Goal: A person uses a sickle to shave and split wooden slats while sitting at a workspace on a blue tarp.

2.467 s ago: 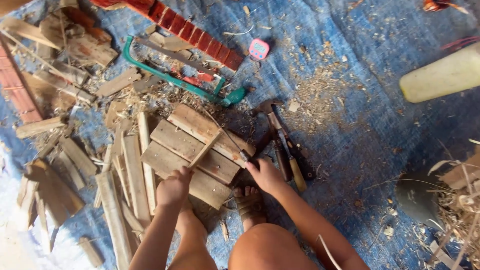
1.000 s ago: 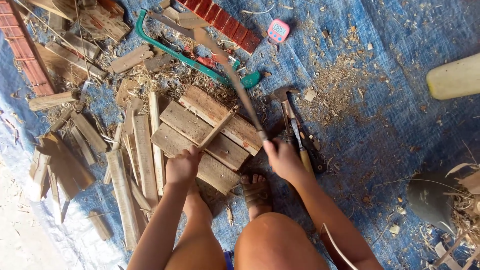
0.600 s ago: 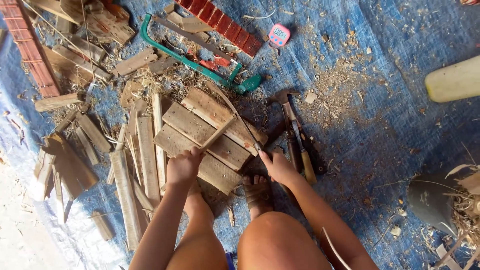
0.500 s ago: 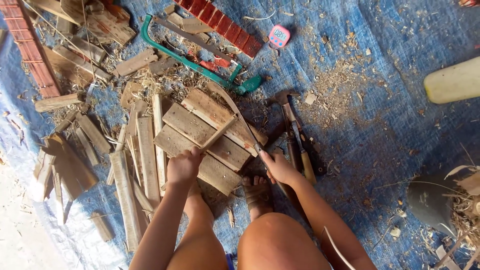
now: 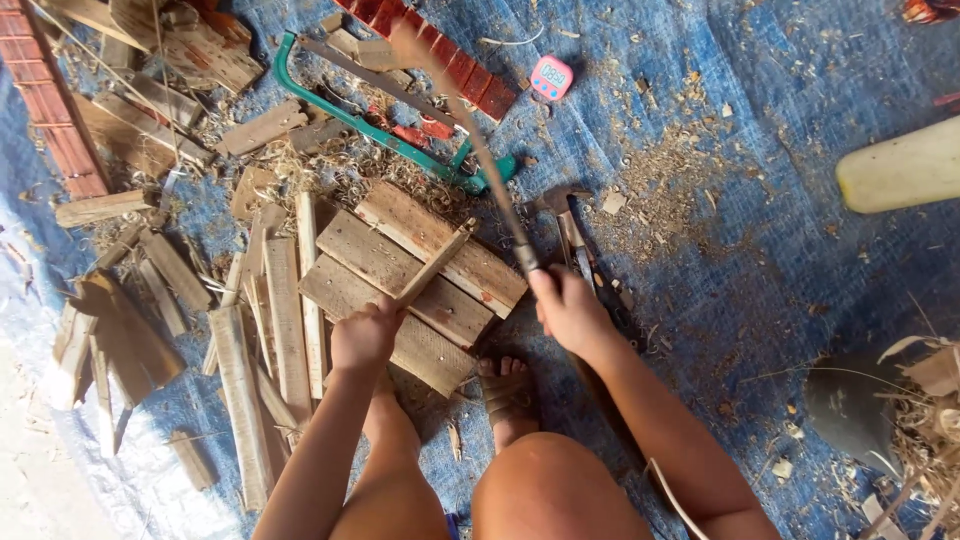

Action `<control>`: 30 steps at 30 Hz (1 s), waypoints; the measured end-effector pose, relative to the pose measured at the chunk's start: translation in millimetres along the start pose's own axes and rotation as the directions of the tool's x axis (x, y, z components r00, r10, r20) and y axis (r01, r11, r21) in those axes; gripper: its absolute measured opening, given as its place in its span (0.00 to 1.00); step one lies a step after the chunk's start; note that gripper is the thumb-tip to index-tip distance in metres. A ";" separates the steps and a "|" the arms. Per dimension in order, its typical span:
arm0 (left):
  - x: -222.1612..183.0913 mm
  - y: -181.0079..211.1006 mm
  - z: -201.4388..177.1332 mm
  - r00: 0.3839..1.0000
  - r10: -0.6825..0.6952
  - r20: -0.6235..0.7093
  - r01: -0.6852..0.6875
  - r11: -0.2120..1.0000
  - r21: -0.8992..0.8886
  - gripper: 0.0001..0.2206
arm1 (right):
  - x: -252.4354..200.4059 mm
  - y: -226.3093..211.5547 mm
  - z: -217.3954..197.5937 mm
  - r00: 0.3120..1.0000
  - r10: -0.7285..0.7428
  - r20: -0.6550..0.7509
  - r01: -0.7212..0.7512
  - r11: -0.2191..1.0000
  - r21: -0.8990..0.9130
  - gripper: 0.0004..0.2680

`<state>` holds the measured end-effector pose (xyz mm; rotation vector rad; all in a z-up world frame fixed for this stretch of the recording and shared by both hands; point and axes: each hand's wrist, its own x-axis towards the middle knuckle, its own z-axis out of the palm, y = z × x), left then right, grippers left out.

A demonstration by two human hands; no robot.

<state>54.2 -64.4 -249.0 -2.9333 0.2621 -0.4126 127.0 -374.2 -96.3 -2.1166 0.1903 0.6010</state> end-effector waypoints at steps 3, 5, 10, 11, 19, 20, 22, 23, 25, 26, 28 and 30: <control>-3.2 1.1 1.2 1.000 -0.014 0.019 0.014 1.000 -0.005 0.17 | -13.2 -38.8 -24.9 0.936 -0.338 -0.099 0.343 0.938 0.042 0.17; -3.6 2.1 8.9 1.000 -0.018 0.021 0.018 1.000 -0.001 0.17 | -4.2 0.6 1.5 0.994 -0.092 -0.064 0.083 0.987 -0.137 0.17; 12.3 -1.4 0.4 1.000 0.018 0.002 -0.018 1.000 0.016 0.15 | -0.5 8.0 12.3 0.909 0.371 0.191 -0.283 0.884 -0.373 0.31; 7.0 -0.8 -3.4 1.000 0.029 -0.001 -0.029 0.999 0.023 0.16 | -6.2 2.2 10.4 0.901 0.381 0.209 -0.289 0.885 -0.365 0.31; -2.0 -1.1 -1.0 0.998 0.029 -0.062 -0.029 1.000 0.010 0.17 | 7.0 50.1 17.7 0.901 0.292 0.321 -0.311 0.950 0.009 0.26; -2.3 -0.5 1.8 0.997 0.042 -0.066 -0.041 0.999 0.017 0.16 | 11.4 61.9 19.5 0.895 0.269 0.356 -0.313 0.947 0.073 0.26; -2.2 -3.4 4.0 0.996 0.057 -0.073 -0.055 0.998 0.027 0.16 | 15.1 68.5 18.9 0.890 0.240 0.388 -0.314 0.939 0.139 0.25; -2.5 -6.6 3.0 0.996 0.058 -0.065 -0.058 0.998 0.005 0.17 | 13.7 63.8 16.5 0.873 0.245 0.422 -0.350 0.917 0.192 0.25; -2.2 -8.1 2.4 0.996 0.065 -0.062 -0.066 0.998 -0.018 0.17 | 13.6 61.7 14.3 0.857 0.247 0.451 -0.387 0.889 0.247 0.25; -1.9 -6.9 3.5 0.998 0.045 -0.048 -0.046 0.999 -0.013 0.17 | 15.0 64.3 15.1 0.876 0.234 0.421 -0.351 0.909 0.224 0.25; -6.2 -4.6 2.4 0.999 0.019 -0.028 -0.019 1.000 -0.003 0.18 | 11.4 59.3 18.1 0.890 0.218 0.401 -0.316 0.928 0.196 0.25; -5.0 -4.4 1.5 1.000 0.008 -0.022 -0.008 1.000 0.010 0.17 | 6.1 41.7 19.6 0.962 0.162 0.220 -0.175 0.984 0.043 0.22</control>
